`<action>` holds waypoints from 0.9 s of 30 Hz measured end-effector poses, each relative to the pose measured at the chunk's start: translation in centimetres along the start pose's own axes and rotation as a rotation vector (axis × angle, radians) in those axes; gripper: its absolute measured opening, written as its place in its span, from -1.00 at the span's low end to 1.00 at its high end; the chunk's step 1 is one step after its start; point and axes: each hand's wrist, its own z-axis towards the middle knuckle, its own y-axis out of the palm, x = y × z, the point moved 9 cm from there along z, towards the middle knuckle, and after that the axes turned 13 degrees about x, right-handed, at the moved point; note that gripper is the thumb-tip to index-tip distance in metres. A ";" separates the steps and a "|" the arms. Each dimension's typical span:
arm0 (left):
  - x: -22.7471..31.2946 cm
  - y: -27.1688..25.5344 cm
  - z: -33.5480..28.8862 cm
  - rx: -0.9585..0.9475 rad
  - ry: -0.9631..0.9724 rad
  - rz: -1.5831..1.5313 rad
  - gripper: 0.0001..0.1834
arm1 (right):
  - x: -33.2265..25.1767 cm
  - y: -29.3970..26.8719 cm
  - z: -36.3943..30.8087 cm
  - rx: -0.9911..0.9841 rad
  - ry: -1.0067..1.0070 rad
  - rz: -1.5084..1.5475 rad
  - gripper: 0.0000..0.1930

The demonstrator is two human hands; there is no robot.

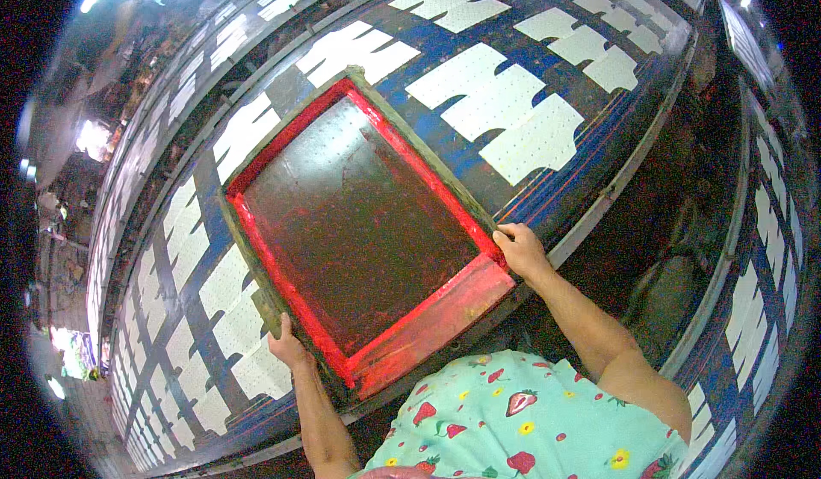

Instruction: The person performs screen printing by placing a red frame with mesh over white paper templates on a green conveyor belt. They use a squeegee to spread red ink across the mesh, then lift the frame to reveal printed patterns. The process repeats across multiple templates along the belt.

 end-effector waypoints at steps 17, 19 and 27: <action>-1.9 3.0 -0.9 -0.041 0.057 0.162 -0.66 | -12.3 -1.8 -7.6 -0.023 -1.015 -0.419 -0.57; -2.3 2.8 -0.6 -0.007 0.051 0.255 -0.65 | -13.4 1.4 -11.8 -0.437 -1.093 -0.211 -0.58; -1.3 2.2 -1.1 0.043 0.183 0.270 -0.65 | -15.7 6.4 -17.9 -0.548 -1.303 -0.330 -0.64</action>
